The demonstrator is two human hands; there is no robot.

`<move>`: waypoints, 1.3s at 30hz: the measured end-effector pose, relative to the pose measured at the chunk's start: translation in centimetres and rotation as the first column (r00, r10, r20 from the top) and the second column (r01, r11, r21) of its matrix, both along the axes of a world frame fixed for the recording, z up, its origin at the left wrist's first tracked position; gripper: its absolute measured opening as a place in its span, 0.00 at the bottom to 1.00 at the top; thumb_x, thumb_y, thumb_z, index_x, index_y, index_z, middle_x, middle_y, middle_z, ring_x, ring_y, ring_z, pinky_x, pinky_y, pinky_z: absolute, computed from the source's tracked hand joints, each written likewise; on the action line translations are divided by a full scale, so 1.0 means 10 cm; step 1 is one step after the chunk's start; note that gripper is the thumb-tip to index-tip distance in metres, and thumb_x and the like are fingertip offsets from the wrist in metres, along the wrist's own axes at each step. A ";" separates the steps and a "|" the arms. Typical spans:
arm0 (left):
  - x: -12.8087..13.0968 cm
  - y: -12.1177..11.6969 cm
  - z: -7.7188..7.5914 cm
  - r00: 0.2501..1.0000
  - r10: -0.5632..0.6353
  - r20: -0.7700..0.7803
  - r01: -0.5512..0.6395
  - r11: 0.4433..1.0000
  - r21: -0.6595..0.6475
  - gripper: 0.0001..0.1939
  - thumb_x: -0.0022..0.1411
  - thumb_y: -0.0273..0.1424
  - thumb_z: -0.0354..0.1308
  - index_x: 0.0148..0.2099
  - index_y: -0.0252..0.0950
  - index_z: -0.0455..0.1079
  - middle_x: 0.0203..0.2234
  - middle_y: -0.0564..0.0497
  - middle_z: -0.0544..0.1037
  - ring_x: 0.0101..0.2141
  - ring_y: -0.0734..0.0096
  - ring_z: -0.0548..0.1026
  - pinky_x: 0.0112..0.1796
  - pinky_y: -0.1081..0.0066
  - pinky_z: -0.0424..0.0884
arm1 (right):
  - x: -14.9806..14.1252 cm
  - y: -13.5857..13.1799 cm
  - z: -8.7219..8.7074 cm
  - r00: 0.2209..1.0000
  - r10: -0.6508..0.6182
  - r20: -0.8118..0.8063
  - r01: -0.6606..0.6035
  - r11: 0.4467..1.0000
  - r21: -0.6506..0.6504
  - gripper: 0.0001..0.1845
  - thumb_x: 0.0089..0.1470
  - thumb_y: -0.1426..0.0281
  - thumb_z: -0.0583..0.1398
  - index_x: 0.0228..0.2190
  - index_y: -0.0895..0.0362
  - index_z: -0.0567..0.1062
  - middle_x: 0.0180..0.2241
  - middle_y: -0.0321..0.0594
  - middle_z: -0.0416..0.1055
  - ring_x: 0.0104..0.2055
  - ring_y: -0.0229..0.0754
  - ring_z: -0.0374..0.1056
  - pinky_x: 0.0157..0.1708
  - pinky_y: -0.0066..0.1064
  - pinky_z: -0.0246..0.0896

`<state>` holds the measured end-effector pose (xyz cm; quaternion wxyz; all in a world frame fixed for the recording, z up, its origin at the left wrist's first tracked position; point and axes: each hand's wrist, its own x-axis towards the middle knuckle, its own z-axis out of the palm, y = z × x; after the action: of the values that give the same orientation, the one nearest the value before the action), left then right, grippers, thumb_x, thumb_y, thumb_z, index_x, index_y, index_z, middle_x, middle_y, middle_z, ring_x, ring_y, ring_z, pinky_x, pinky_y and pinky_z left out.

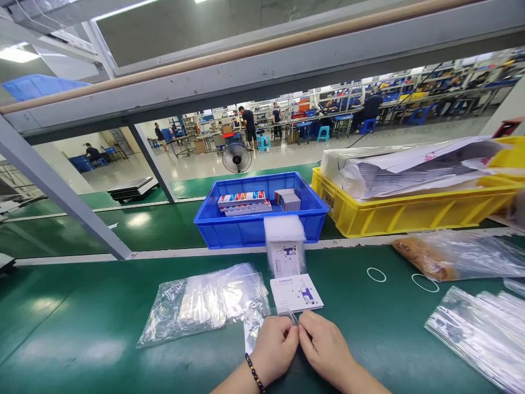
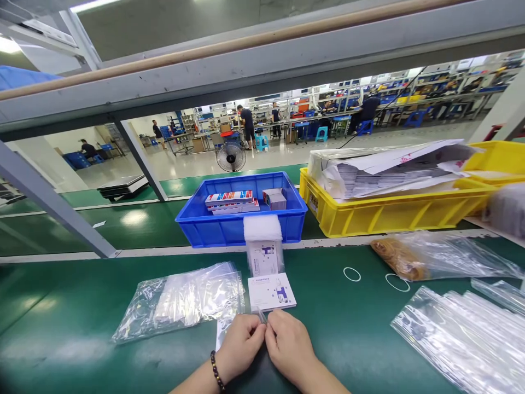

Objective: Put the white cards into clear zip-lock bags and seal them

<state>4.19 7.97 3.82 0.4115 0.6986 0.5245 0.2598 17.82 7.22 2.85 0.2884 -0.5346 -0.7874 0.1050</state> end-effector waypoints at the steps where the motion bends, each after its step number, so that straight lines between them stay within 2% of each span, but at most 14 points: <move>1: 0.00 0.01 -0.01 0.999 0.025 0.021 -0.025 0.999 -0.028 0.16 0.49 0.34 0.45 0.14 0.38 0.48 0.12 0.57 0.54 0.18 0.77 0.53 0.22 0.72 0.46 | 0.00 0.01 -0.02 1.000 -0.029 0.004 0.028 0.999 0.019 0.14 0.50 0.74 0.46 0.16 0.53 0.60 0.17 0.35 0.61 0.20 0.37 0.59 0.21 0.27 0.52; 4: -0.01 0.06 -0.05 0.986 0.125 0.112 -0.112 0.987 -0.115 0.16 0.46 0.36 0.47 0.14 0.38 0.48 0.11 0.58 0.52 0.18 0.78 0.51 0.21 0.73 0.46 | -0.01 0.01 -0.02 0.999 -0.054 -0.001 0.054 0.996 0.071 0.12 0.54 0.72 0.46 0.22 0.54 0.64 0.22 0.37 0.64 0.24 0.38 0.61 0.24 0.28 0.56; 7: -0.03 0.12 -0.08 0.968 0.178 0.176 -0.150 0.975 -0.162 0.17 0.48 0.40 0.45 0.14 0.38 0.49 0.12 0.58 0.52 0.18 0.78 0.52 0.21 0.74 0.50 | -0.03 -0.04 0.02 0.998 0.056 0.002 -0.056 0.987 0.153 0.07 0.53 0.68 0.50 0.31 0.56 0.67 0.28 0.41 0.66 0.28 0.40 0.64 0.27 0.29 0.60; 11: -0.08 0.12 -0.05 0.960 0.194 0.199 -0.148 0.963 -0.223 0.18 0.52 0.42 0.43 0.16 0.38 0.53 0.11 0.58 0.54 0.16 0.77 0.54 0.19 0.73 0.53 | -0.02 -0.07 0.06 0.985 0.168 0.029 -0.170 0.980 0.107 0.14 0.55 0.75 0.45 0.30 0.57 0.70 0.26 0.43 0.67 0.26 0.41 0.63 0.25 0.30 0.59; 14: -0.12 0.06 0.03 0.981 0.081 0.177 -0.110 0.980 0.165 0.11 0.54 0.36 0.47 0.25 0.35 0.63 0.19 0.51 0.68 0.24 0.69 0.65 0.29 0.68 0.63 | 0.08 -0.04 0.15 0.974 0.228 -0.001 -0.227 0.973 0.037 0.15 0.55 0.75 0.45 0.27 0.56 0.70 0.22 0.38 0.67 0.23 0.38 0.63 0.23 0.27 0.57; 16: -0.14 0.03 0.09 0.988 -0.131 0.083 0.075 0.874 0.480 0.06 0.53 0.29 0.49 0.35 0.36 0.66 0.28 0.49 0.72 0.33 0.66 0.68 0.41 0.62 0.62 | 0.17 -0.01 0.24 0.960 0.274 -0.053 -0.277 0.959 -0.062 0.14 0.55 0.74 0.47 0.25 0.56 0.69 0.21 0.36 0.67 0.23 0.35 0.63 0.24 0.25 0.57; 17: -0.15 0.02 0.11 0.976 -0.217 0.022 0.170 0.822 0.543 0.08 0.52 0.26 0.50 0.37 0.36 0.66 0.29 0.49 0.72 0.35 0.65 0.68 0.43 0.60 0.60 | 0.21 0.00 0.29 0.953 0.290 -0.087 -0.300 0.943 -0.143 0.14 0.55 0.74 0.47 0.24 0.56 0.69 0.22 0.35 0.68 0.24 0.35 0.63 0.25 0.24 0.57; 19: -0.15 0.02 0.14 0.960 -0.275 -0.057 0.265 0.820 0.507 0.07 0.49 0.23 0.52 0.33 0.36 0.66 0.24 0.51 0.71 0.32 0.67 0.68 0.41 0.62 0.61 | 0.29 0.02 0.38 0.945 0.296 -0.142 -0.326 0.891 -0.317 0.12 0.52 0.74 0.49 0.21 0.56 0.67 0.20 0.33 0.66 0.24 0.34 0.62 0.25 0.24 0.56; 21: -0.16 0.04 0.15 0.971 -0.227 -0.077 0.238 0.887 0.395 0.03 0.46 0.24 0.55 0.27 0.35 0.64 0.20 0.52 0.69 0.28 0.69 0.67 0.35 0.66 0.62 | 0.37 0.04 0.44 0.948 0.283 -0.145 -0.318 0.851 -0.418 0.10 0.48 0.73 0.54 0.17 0.56 0.64 0.17 0.31 0.61 0.22 0.34 0.58 0.23 0.24 0.52; 26: -0.21 0.11 0.14 0.986 -0.158 -0.061 0.167 0.968 0.189 0.07 0.47 0.27 0.54 0.20 0.35 0.60 0.18 0.53 0.67 0.25 0.72 0.64 0.29 0.72 0.58 | 0.47 0.12 0.38 0.935 0.278 -0.220 -0.340 0.881 -0.329 0.11 0.49 0.66 0.55 0.19 0.56 0.68 0.24 0.37 0.65 0.27 0.37 0.61 0.27 0.27 0.58; 28: -0.22 0.12 0.13 0.985 -0.161 -0.056 0.167 0.976 0.137 0.07 0.48 0.27 0.52 0.20 0.35 0.59 0.17 0.54 0.66 0.23 0.74 0.63 0.28 0.73 0.57 | 0.47 0.16 0.29 0.954 0.213 -0.210 -0.265 0.928 -0.263 0.14 0.52 0.63 0.52 0.29 0.56 0.74 0.39 0.45 0.68 0.41 0.44 0.63 0.41 0.35 0.59; 31: -0.21 0.12 0.12 0.979 -0.203 0.003 0.202 0.975 0.093 0.08 0.49 0.28 0.52 0.20 0.35 0.60 0.16 0.55 0.65 0.22 0.76 0.62 0.27 0.74 0.57 | 0.46 0.25 0.11 0.988 -0.016 -0.151 -0.021 0.969 -0.244 0.16 0.48 0.61 0.56 0.38 0.51 0.76 0.53 0.44 0.60 0.56 0.52 0.52 0.54 0.45 0.46; 35: -0.19 0.11 0.11 0.971 -0.225 0.077 0.225 0.974 0.004 0.05 0.46 0.27 0.54 0.21 0.35 0.64 0.17 0.56 0.66 0.21 0.77 0.62 0.24 0.76 0.57 | 0.46 0.37 -0.04 0.934 -0.303 -0.187 0.250 0.933 -0.260 0.17 0.45 0.62 0.56 0.35 0.55 0.77 0.49 0.49 0.65 0.54 0.58 0.54 0.52 0.51 0.46; 39: -0.17 0.11 0.11 0.967 -0.244 0.073 0.250 0.963 -0.098 0.03 0.46 0.27 0.56 0.23 0.34 0.67 0.17 0.56 0.67 0.21 0.77 0.63 0.24 0.77 0.58 | 0.48 0.48 -0.07 0.851 -0.447 -0.277 0.360 0.879 -0.313 0.23 0.41 0.63 0.57 0.41 0.58 0.73 0.40 0.51 0.70 0.46 0.59 0.62 0.46 0.53 0.52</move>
<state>2.46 9.05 4.91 0.4930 0.7274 0.4338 0.1992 22.65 11.98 2.13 0.3664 -0.6944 -0.5748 0.2306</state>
